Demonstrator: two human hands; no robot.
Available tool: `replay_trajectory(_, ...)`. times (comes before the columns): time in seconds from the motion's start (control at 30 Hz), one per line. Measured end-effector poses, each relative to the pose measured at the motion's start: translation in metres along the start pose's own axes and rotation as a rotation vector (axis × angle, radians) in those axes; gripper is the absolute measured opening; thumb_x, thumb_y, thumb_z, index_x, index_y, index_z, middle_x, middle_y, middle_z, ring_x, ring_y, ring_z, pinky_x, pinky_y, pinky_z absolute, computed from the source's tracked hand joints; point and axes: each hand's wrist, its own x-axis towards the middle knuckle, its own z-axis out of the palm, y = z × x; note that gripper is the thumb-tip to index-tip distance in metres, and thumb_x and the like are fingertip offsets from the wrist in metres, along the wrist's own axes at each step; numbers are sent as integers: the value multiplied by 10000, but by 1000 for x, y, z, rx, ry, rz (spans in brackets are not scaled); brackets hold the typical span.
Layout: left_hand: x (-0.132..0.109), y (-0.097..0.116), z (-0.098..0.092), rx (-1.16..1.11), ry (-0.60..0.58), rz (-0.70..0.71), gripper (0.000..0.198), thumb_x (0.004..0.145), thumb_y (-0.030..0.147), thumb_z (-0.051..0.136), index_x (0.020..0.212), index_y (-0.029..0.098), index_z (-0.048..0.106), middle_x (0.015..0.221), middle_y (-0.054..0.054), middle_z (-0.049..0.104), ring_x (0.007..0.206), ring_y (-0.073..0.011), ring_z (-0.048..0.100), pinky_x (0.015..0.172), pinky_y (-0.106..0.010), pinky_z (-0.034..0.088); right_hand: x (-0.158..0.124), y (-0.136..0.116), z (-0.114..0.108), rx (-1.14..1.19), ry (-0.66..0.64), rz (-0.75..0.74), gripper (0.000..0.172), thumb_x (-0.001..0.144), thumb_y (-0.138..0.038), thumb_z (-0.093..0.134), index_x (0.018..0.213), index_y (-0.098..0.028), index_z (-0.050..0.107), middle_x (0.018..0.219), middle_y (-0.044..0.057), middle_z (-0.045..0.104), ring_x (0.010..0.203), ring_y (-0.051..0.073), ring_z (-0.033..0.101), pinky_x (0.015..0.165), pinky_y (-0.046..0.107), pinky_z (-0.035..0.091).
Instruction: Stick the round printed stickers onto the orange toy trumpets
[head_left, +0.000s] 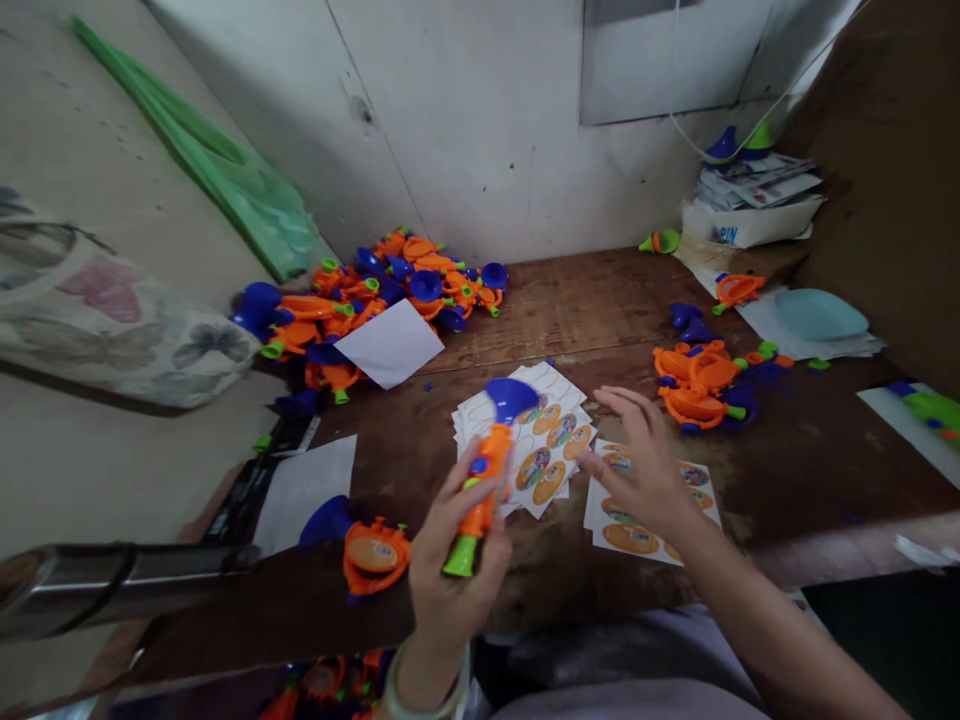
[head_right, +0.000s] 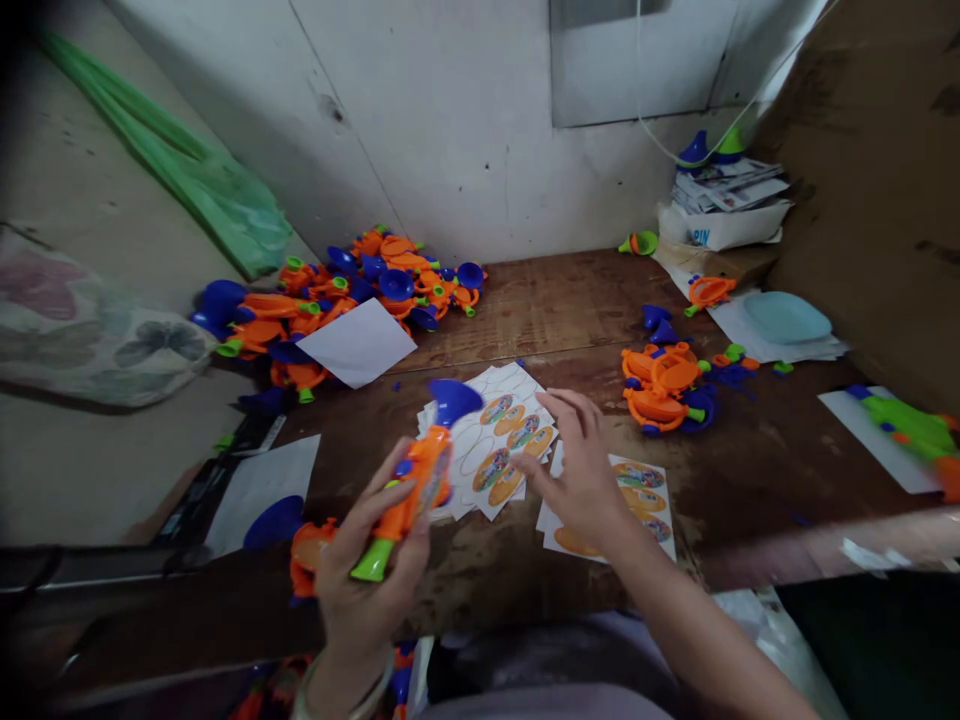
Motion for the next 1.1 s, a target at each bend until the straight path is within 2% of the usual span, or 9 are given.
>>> replay_trajectory(0.13,-21,-48,-61,559,-125,79,547,936,78,654,1403,350,742,1637,-65,621,1596,-383,483,1266,-608,480,9,35,12,-225,-209,202,450,980,-360,682,1397,-209,607,1357,181,738,1271,398,676,1047,579,535)
replay_trajectory(0.23,-40,-78,-93,803,-427,-45,476,966,178,611,1401,300,760,1684,-125,559,1662,-458,326,1260,-753,395,19,43,29,-253,-314,252,509,932,-311,756,1398,-170,609,1378,222,733,1299,428,665,1041,562,530)
replay_trajectory(0.4,-49,-84,-87,939,-618,-156,576,868,296,727,1435,193,737,1747,-221,436,1684,-519,199,1275,-843,184,30,35,56,-266,-420,305,662,750,-173,913,1351,-193,638,1327,204,752,1269,422,676,1062,536,512)
replay_trajectory(0.57,-43,-81,-34,695,-475,-157,514,1009,335,622,1495,176,672,1716,-242,481,1685,-477,251,1280,-786,289,30,39,60,-159,-349,329,536,819,-51,751,1314,-208,618,1273,178,744,1208,356,692,1036,494,524)
replay_trajectory(0.73,-30,-83,9,152,-167,-537,1079,904,530,816,1755,176,255,1851,-252,109,1718,-427,81,1352,-671,234,29,48,39,113,-213,284,387,956,-165,608,1325,-214,501,977,34,701,895,222,717,829,360,588)
replay_trajectory(0.8,-20,-76,18,-188,-62,-742,1124,861,612,843,1751,212,284,1829,-238,243,1692,-431,231,1339,-618,316,26,48,33,226,-166,254,387,978,-247,609,1331,-229,449,952,9,681,858,200,718,766,328,601)
replay_trajectory(0.93,2,-46,31,-795,32,-1064,896,755,558,936,1515,184,643,1426,-202,761,1410,-475,659,1141,-624,586,18,42,34,365,-119,194,341,992,-352,635,1277,-273,466,921,-8,689,824,194,738,687,309,620)
replay_trajectory(1.0,10,-27,36,-930,123,-1195,790,669,318,1005,1399,201,727,1280,-145,837,1333,-451,721,1118,-598,614,14,37,34,361,-71,171,341,982,-379,669,1260,-270,505,956,19,703,832,216,738,700,350,636)
replay_trajectory(1.1,17,-5,44,-877,245,-1224,646,703,208,974,1314,242,770,1255,-101,851,1256,-383,777,1088,-537,642,7,23,26,292,50,140,345,985,-386,691,1284,-248,590,1246,140,700,1124,309,712,959,518,625)
